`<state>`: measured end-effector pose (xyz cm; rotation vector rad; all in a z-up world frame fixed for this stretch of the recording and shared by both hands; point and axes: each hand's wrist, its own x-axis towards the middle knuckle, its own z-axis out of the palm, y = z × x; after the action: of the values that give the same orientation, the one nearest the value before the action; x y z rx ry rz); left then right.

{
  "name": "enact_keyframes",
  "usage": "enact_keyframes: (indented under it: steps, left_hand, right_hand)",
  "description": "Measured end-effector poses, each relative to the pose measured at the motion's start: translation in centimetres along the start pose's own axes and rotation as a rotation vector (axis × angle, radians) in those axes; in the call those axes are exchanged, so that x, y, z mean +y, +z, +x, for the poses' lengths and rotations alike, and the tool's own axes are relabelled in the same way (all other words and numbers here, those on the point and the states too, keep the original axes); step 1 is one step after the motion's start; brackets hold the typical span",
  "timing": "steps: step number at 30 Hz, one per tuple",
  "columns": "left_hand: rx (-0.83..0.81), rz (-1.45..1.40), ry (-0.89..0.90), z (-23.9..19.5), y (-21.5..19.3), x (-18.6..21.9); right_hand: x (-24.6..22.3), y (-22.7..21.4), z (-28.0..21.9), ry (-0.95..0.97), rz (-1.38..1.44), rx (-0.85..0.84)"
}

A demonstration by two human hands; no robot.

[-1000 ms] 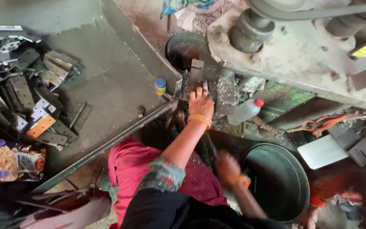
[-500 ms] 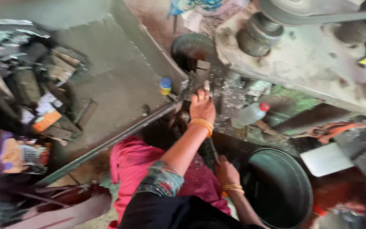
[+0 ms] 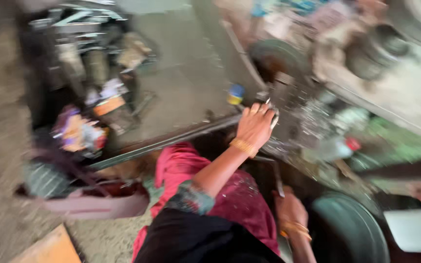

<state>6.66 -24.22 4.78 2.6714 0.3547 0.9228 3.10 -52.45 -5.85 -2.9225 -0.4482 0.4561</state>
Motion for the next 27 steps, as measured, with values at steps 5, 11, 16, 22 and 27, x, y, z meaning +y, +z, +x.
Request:
enact_keyframes:
  steps: [5,11,16,22,27]
  left_hand:
    - [-0.159,0.583,-0.577,-4.2,-8.3,-16.8]
    - [-0.18,0.673,-0.724,-6.1,-8.3,-27.5]
    - [-0.167,0.3,-0.607,-5.1,-6.1,-23.5]
    - [-0.189,0.073,-0.434,0.2,-5.5,-11.7]
    - [-0.119,-0.246,-0.161,1.4,-1.0,2.7]
  right_hand:
    - [-0.8,-1.1,-0.9,-0.014,-0.083,0.033]
    - [-1.6,-2.2,-0.9,0.041,-0.111,0.012]
    - [-1.4,-1.8,-0.5,0.043,-0.101,0.008]
    - [-1.0,0.5,-1.2,-0.012,0.025,0.077]
    - [-0.8,0.9,-1.3,-0.056,0.048,0.118]
